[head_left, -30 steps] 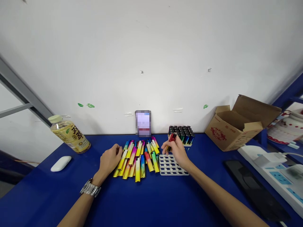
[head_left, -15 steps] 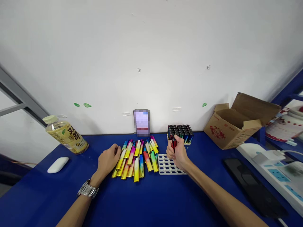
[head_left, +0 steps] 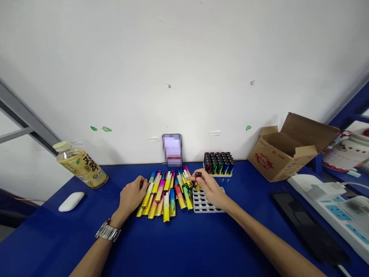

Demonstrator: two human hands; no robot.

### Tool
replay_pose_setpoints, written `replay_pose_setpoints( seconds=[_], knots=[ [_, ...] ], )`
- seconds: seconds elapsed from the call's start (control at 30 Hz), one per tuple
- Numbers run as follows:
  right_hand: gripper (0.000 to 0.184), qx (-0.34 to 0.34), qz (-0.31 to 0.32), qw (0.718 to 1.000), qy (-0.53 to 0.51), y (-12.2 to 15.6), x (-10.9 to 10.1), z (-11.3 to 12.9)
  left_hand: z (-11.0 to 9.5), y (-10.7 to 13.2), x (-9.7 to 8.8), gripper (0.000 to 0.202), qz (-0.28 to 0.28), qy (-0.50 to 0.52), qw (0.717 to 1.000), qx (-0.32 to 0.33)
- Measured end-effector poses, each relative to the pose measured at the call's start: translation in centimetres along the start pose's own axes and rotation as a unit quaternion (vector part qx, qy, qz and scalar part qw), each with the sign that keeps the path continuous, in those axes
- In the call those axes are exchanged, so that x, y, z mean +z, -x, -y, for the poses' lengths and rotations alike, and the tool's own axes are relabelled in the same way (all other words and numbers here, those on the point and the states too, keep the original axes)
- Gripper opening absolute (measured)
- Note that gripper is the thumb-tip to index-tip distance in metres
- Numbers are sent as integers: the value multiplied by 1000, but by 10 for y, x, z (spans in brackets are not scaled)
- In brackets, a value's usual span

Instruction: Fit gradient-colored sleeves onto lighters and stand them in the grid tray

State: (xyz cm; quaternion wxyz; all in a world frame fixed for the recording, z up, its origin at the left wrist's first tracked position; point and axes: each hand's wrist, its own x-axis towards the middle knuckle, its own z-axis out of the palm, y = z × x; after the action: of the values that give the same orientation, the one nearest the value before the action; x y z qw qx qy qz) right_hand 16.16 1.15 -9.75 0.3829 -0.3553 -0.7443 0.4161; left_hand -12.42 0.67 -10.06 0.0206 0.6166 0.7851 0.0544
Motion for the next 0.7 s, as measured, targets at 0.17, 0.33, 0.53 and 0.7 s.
replay_pose_setpoints(
  seconds=[0.17, 0.33, 0.53, 0.7],
  knots=[
    [26, -7, 22, 998, 55, 1, -1, -8, 0, 0, 0, 30, -1, 0, 1000, 1],
    [26, -24, 36, 992, 118, 0, 3, -8, 0, 0, 1, 30, -3, -8, 1000, 1],
    [23, -20, 10, 990, 142, -4, -5, -11, 0, 0, 0, 29, -11, 22, 1000, 3],
    [28, -5, -3, 980, 198, -3, -19, -7, 0, 5, -3, 29, -45, 66, 996, -24]
  ],
)
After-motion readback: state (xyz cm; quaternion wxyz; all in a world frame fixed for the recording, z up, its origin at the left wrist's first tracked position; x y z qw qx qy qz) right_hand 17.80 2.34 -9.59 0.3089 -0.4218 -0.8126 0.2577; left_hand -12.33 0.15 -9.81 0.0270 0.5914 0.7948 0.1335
